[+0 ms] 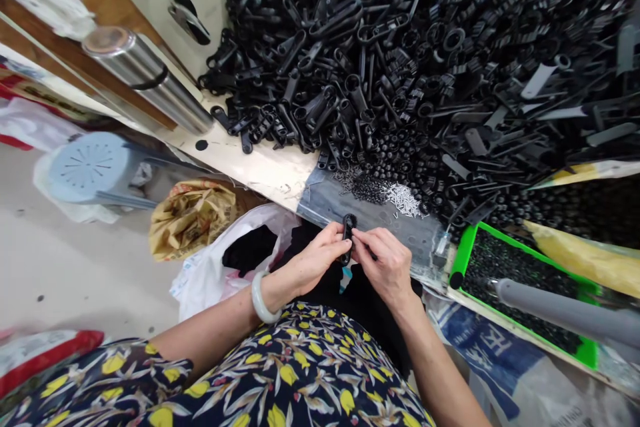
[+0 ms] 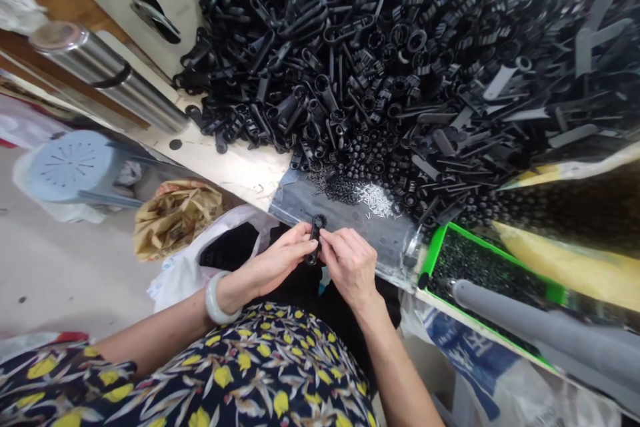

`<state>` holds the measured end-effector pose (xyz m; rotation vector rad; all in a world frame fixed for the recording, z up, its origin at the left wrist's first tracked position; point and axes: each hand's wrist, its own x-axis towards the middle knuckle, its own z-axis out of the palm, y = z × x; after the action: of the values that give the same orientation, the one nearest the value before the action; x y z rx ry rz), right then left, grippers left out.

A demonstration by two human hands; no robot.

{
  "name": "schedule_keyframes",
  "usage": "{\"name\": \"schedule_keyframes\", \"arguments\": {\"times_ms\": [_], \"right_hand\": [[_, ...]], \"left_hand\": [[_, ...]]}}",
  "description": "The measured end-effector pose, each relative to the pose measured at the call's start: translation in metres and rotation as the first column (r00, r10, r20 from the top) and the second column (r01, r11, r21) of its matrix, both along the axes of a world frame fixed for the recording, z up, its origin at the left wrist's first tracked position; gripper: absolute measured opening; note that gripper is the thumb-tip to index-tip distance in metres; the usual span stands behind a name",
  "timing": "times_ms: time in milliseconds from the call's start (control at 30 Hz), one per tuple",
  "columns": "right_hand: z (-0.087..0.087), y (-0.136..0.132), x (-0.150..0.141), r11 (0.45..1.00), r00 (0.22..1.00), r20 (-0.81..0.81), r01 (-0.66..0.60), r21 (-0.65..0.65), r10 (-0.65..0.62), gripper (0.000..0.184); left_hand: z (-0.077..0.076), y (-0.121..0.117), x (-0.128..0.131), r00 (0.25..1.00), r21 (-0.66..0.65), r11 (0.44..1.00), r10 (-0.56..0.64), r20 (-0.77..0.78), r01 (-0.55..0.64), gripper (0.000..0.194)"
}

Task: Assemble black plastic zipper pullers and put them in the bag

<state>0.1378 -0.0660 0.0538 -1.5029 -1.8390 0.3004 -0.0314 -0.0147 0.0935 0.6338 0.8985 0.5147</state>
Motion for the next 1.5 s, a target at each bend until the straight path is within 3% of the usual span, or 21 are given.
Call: {"name": "schedule_keyframes", "arguments": {"times_ms": [200, 400, 733, 933, 1133, 1500], "right_hand": [[0.0, -0.002, 0.001, 0.999, 0.999, 0.054, 0.007, 0.042, -0.01, 0.016], [0.001, -0.001, 0.003, 0.993, 0.978, 0.206, -0.006, 0.118, -0.018, 0.017], [-0.004, -0.007, 0.007, 0.997, 0.991, -0.112, 0.069, -0.028, -0.071, 0.015], [-0.004, -0.007, 0.01, 0.999, 0.999, 0.007, 0.033, 0.026, -0.034, 0.016], [0.0, -0.006, 0.01, 0.997, 0.973, 0.231, -0.013, 0.076, -0.005, 0.021], [0.006, -0.004, 0.005, 0.997, 0.992, 0.122, 0.033, 0.064, -0.041, 0.016]], "left_hand": [[-0.005, -0.001, 0.002, 0.998, 0.043, 0.999, -0.024, 0.049, 0.022, 0.018], [-0.007, -0.001, 0.003, 1.0, 0.071, 0.997, -0.017, 0.011, 0.016, 0.015], [-0.018, -0.005, 0.006, 0.997, 0.071, 0.995, -0.078, 0.018, 0.077, 0.011], [-0.021, -0.005, 0.007, 0.997, 0.066, 0.996, -0.07, 0.038, 0.067, 0.014], [-0.023, -0.005, 0.008, 0.998, 0.051, 0.998, -0.039, 0.054, 0.036, 0.015], [-0.022, -0.005, 0.007, 0.998, 0.071, 0.997, -0.042, 0.035, 0.04, 0.011]]}}
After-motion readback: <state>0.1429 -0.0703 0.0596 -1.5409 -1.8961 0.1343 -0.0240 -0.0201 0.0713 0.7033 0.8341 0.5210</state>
